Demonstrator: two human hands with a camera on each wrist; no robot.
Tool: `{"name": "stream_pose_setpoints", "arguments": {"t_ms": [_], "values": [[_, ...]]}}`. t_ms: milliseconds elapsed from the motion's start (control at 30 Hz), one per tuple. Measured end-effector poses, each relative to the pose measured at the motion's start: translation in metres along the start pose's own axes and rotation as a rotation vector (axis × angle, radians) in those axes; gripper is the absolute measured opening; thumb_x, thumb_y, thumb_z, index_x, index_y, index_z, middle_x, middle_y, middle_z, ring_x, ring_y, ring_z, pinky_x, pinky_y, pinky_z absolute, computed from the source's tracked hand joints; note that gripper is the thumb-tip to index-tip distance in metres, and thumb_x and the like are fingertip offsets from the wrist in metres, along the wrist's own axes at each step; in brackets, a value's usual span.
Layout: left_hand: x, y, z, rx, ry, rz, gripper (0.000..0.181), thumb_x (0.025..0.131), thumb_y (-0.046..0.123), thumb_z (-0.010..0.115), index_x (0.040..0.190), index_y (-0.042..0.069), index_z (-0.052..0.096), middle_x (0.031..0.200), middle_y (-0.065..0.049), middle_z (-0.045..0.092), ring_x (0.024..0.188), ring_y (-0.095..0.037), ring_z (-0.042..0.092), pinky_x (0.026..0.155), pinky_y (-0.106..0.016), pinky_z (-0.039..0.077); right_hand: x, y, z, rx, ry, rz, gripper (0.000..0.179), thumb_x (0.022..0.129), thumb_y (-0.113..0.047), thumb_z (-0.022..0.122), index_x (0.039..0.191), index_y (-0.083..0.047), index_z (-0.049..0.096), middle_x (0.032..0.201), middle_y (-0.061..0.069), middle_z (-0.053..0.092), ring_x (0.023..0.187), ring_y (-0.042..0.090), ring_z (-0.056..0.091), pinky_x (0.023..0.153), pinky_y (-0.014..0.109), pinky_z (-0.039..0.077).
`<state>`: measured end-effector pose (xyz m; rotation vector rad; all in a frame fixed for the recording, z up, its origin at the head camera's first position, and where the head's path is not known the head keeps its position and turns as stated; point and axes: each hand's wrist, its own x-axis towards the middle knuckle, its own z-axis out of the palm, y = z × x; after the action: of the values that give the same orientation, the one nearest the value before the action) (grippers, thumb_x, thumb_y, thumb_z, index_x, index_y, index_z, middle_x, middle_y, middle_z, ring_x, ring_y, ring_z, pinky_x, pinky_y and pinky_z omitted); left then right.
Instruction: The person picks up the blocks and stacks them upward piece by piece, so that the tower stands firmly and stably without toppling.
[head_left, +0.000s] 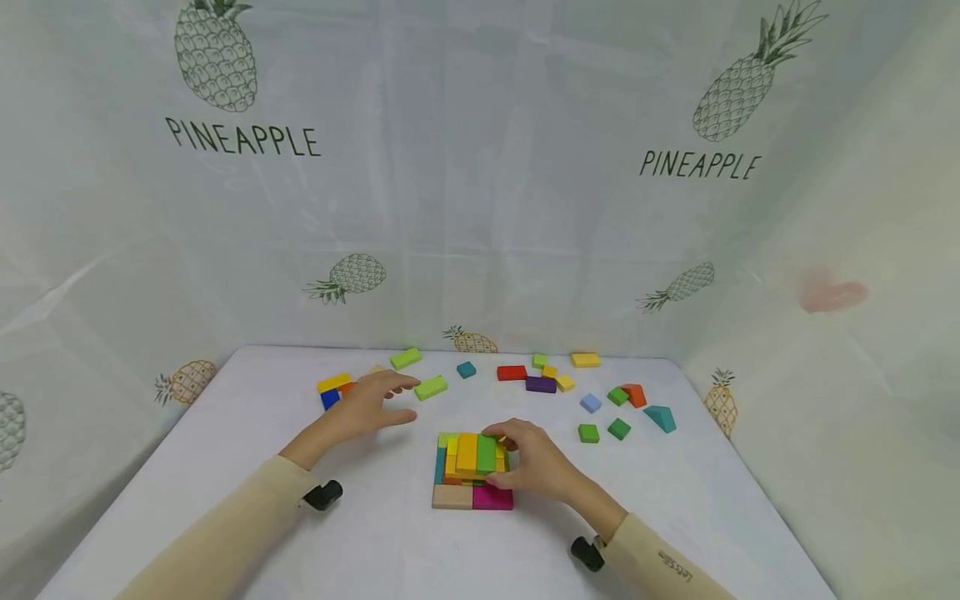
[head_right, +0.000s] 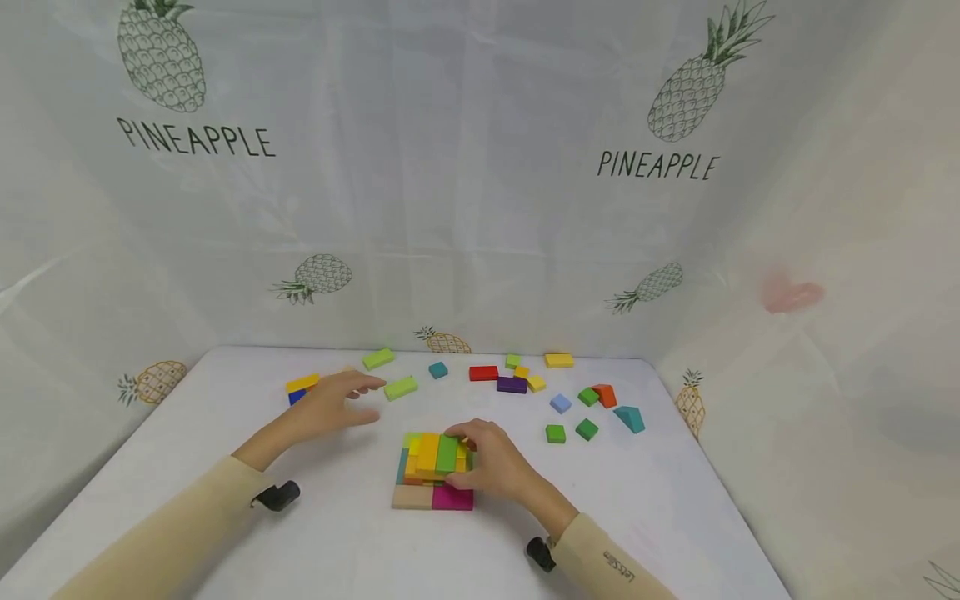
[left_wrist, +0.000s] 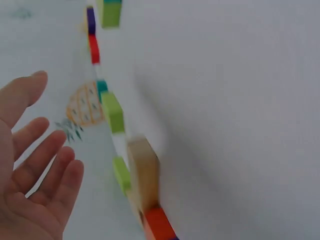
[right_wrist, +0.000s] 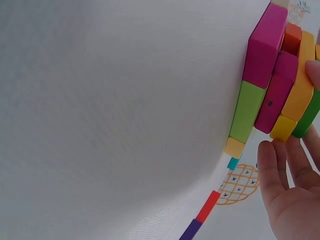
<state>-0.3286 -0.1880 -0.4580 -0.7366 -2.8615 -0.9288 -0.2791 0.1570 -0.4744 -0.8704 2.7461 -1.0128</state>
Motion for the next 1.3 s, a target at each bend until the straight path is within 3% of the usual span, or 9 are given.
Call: {"name": "stream_pose_setpoints", "arguments": {"t_ms": [100, 200, 367, 633, 733, 833, 1000, 1300], "values": [[-0.002, -0.022, -0.009, 0.023, -0.004, -0.033, 0.056, 0.093, 0.030, 0.085, 0.144, 0.015, 0.066, 0.138, -0.010, 0.067, 0.126, -0.036, 0.061, 0.104, -0.054, 0.055, 0.001, 0.000, 0.001, -0.002, -0.001, -0.006, 0.059, 0.086, -0.029, 0.091, 0.138, -0.019, 0.066, 0.131, -0.003, 0.067, 0.110, 0.015, 0.062, 0.098, 0.037, 0.060], [-0.007, -0.038, -0.016, 0.048, -0.017, -0.008, 0.053, 0.092, 0.027, 0.086, 0.140, 0.011, 0.069, 0.141, -0.011, 0.067, 0.130, -0.038, 0.059, 0.108, -0.060, 0.050, 0.000, -0.001, 0.000, 0.001, -0.004, 0.005, 0.059, 0.086, -0.029, 0.091, 0.138, -0.020, 0.066, 0.132, -0.004, 0.067, 0.110, 0.015, 0.062, 0.099, 0.036, 0.060], [-0.013, -0.050, -0.020, 0.099, -0.059, 0.042, 0.049, 0.091, 0.022, 0.086, 0.135, 0.006, 0.072, 0.137, -0.013, 0.069, 0.121, -0.033, 0.062, 0.104, -0.054, 0.051, 0.001, -0.001, -0.002, 0.003, -0.004, 0.002, 0.059, 0.086, -0.029, 0.092, 0.138, -0.020, 0.066, 0.131, -0.004, 0.067, 0.110, 0.015, 0.062, 0.099, 0.037, 0.060], [-0.016, -0.051, -0.022, 0.106, -0.096, 0.092, 0.042, 0.092, 0.011, 0.083, 0.130, 0.000, 0.073, 0.135, -0.018, 0.068, 0.128, -0.042, 0.060, 0.112, -0.060, 0.046, 0.001, -0.001, -0.002, -0.005, -0.003, -0.004, 0.059, 0.085, -0.029, 0.092, 0.138, -0.020, 0.066, 0.130, -0.004, 0.067, 0.109, 0.015, 0.062, 0.098, 0.036, 0.060], [-0.016, -0.052, -0.023, 0.126, -0.113, 0.104, 0.040, 0.092, 0.012, 0.083, 0.129, 0.001, 0.074, 0.135, -0.016, 0.068, 0.129, -0.041, 0.061, 0.111, -0.057, 0.048, 0.001, -0.001, -0.002, -0.005, -0.003, 0.001, 0.060, 0.085, -0.029, 0.092, 0.138, -0.020, 0.066, 0.130, -0.004, 0.067, 0.110, 0.015, 0.062, 0.098, 0.036, 0.060], [-0.015, -0.052, -0.022, 0.135, -0.127, 0.122, 0.039, 0.090, 0.014, 0.086, 0.126, 0.003, 0.076, 0.127, -0.010, 0.071, 0.115, -0.031, 0.065, 0.100, -0.047, 0.056, 0.001, -0.001, -0.002, 0.000, -0.004, 0.006, 0.060, 0.085, -0.029, 0.092, 0.138, -0.020, 0.066, 0.130, -0.004, 0.067, 0.110, 0.015, 0.062, 0.098, 0.036, 0.060], [-0.015, -0.050, -0.017, 0.131, -0.119, 0.155, 0.031, 0.087, 0.009, 0.088, 0.116, 0.007, 0.079, 0.109, 0.001, 0.073, 0.093, -0.014, 0.061, 0.084, -0.032, 0.055, 0.001, 0.000, -0.001, 0.003, -0.004, 0.005, 0.059, 0.085, -0.028, 0.092, 0.138, -0.019, 0.067, 0.131, -0.004, 0.067, 0.109, 0.014, 0.061, 0.098, 0.036, 0.060], [-0.019, -0.048, -0.006, 0.137, -0.112, 0.073, 0.026, 0.090, 0.019, 0.087, 0.114, 0.016, 0.077, 0.097, 0.010, 0.066, 0.086, -0.010, 0.056, 0.078, -0.025, 0.053, 0.001, 0.001, 0.000, 0.009, -0.002, 0.007, 0.060, 0.084, -0.029, 0.093, 0.137, -0.020, 0.067, 0.131, -0.004, 0.067, 0.108, 0.014, 0.061, 0.097, 0.035, 0.060]]}}
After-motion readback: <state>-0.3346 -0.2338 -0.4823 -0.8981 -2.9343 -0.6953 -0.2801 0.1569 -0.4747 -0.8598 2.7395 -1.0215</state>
